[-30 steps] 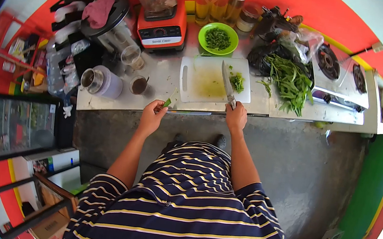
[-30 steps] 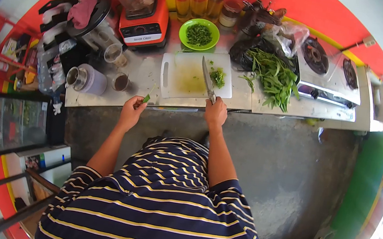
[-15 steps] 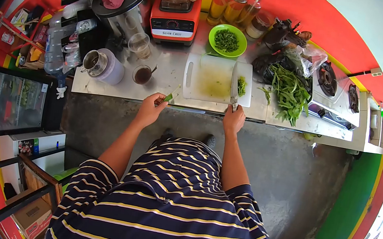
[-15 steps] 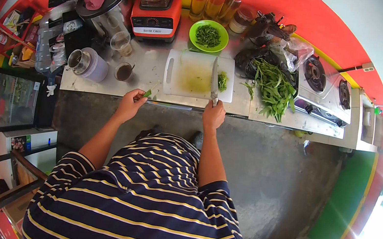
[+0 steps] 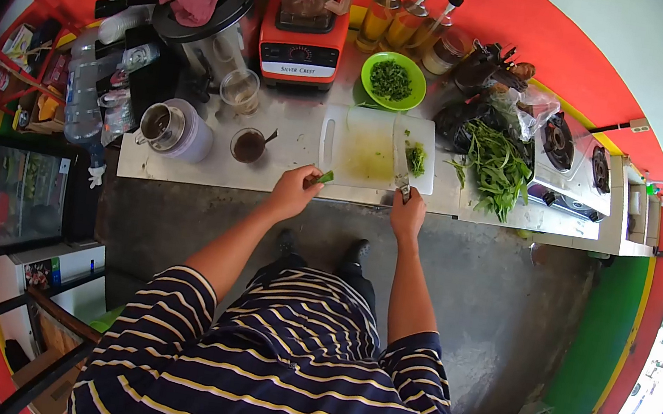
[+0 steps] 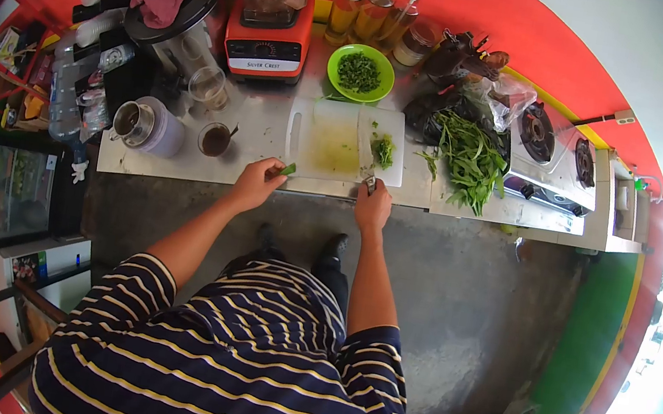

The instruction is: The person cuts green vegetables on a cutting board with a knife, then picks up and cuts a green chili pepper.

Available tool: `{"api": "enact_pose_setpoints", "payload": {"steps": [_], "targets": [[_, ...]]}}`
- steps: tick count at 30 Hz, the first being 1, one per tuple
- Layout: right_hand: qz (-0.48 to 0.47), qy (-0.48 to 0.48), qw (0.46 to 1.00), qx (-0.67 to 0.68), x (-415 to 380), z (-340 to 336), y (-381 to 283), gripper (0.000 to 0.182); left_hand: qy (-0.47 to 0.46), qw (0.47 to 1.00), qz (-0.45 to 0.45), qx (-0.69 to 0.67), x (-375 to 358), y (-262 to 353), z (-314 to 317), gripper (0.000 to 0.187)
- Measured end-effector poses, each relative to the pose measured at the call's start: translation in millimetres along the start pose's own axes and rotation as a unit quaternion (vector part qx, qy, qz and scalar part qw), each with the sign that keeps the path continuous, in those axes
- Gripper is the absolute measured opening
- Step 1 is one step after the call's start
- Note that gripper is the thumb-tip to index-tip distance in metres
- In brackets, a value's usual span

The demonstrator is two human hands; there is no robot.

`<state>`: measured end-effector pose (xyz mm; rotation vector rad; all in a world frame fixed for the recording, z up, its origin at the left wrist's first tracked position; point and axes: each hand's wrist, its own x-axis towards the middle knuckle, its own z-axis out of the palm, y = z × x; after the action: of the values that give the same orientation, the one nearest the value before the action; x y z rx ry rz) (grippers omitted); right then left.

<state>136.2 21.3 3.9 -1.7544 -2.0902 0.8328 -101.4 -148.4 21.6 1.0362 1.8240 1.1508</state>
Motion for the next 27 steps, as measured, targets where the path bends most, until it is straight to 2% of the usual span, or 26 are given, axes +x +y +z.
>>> {"api": "enact_pose_setpoints", "payload": {"steps": [2, 7, 9, 13, 15, 20, 22, 25, 27], "targets": [[-0.011, -0.012, 1.000, 0.008, 6, -3, -9, 0.031, -0.018, 0.999, 0.044, 0.021, 15, 6, 11, 0.022], [-0.078, 0.047, 0.995, 0.046, 17, -6, -16, 0.030, -0.039, 0.988, 0.101, 0.109, 62, 18, 41, 0.025], [-0.078, 0.044, 0.993, 0.076, 16, -9, -18, 0.029, 0.004, 0.966, 0.153, 0.209, 72, 26, 49, 0.031], [-0.087, 0.018, 0.987, 0.131, 16, -17, -22, 0.024, 0.077, 0.945, 0.145, 0.285, 71, 38, 63, 0.039], [-0.076, 0.006, 0.986, 0.145, 14, -15, -21, 0.024, 0.052, 0.943, 0.146, 0.294, 71, 37, 66, 0.045], [-0.059, 0.013, 0.976, 0.208, -6, -4, -9, 0.025, 0.036, 0.936, 0.173, 0.304, 84, 30, 83, 0.044], [-0.027, -0.035, 0.977, 0.207, -16, -2, -1, 0.026, 0.027, 0.934, 0.175, 0.311, 94, 33, 91, 0.043], [-0.036, -0.077, 0.967, 0.239, -27, -3, 19, 0.027, 0.068, 0.935, 0.167, 0.304, 110, 27, 98, 0.035], [-0.047, -0.111, 0.964, 0.238, -32, -10, 33, 0.027, 0.116, 0.940, 0.072, 0.311, 118, 19, 93, 0.022]]}}
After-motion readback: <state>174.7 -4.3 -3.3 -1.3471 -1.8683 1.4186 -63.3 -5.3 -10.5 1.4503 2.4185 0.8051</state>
